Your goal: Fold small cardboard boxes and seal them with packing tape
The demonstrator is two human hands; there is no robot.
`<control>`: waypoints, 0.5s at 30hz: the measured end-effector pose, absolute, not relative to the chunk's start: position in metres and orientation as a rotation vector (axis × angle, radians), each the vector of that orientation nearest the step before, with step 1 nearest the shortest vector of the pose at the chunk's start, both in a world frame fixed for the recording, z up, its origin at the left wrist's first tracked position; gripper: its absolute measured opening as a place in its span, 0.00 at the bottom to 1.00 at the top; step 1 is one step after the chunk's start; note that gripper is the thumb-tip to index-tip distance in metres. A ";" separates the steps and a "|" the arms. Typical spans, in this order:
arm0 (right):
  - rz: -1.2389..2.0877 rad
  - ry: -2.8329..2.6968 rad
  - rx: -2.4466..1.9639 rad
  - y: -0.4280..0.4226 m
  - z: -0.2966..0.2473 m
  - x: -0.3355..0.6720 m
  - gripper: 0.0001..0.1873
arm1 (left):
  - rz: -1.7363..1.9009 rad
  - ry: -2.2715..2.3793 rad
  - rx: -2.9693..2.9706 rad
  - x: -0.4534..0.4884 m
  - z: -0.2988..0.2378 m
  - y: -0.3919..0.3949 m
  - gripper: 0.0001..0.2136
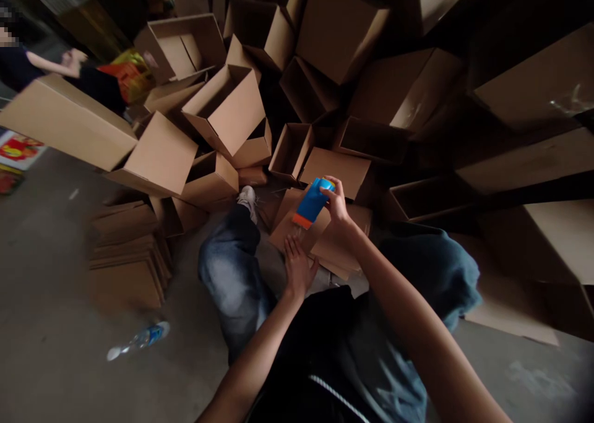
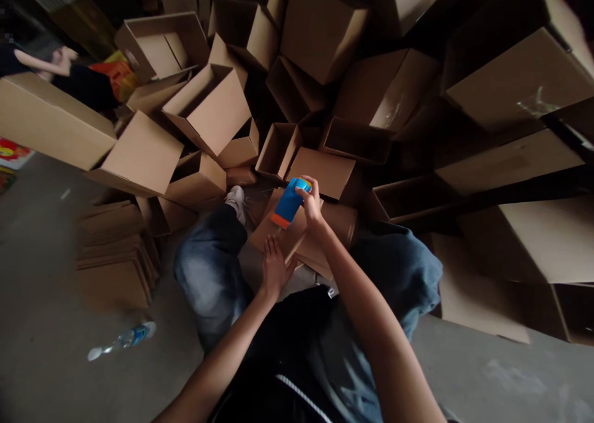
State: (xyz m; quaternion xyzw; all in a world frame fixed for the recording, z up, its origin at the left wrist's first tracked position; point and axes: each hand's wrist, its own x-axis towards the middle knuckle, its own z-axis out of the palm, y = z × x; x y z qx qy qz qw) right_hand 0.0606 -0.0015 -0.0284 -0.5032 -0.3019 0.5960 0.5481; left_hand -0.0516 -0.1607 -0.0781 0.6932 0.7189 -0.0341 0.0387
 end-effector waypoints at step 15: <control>1.378 -0.953 -1.157 -0.007 -0.030 0.067 0.30 | 0.216 2.199 1.979 -0.042 -0.084 -0.161 0.36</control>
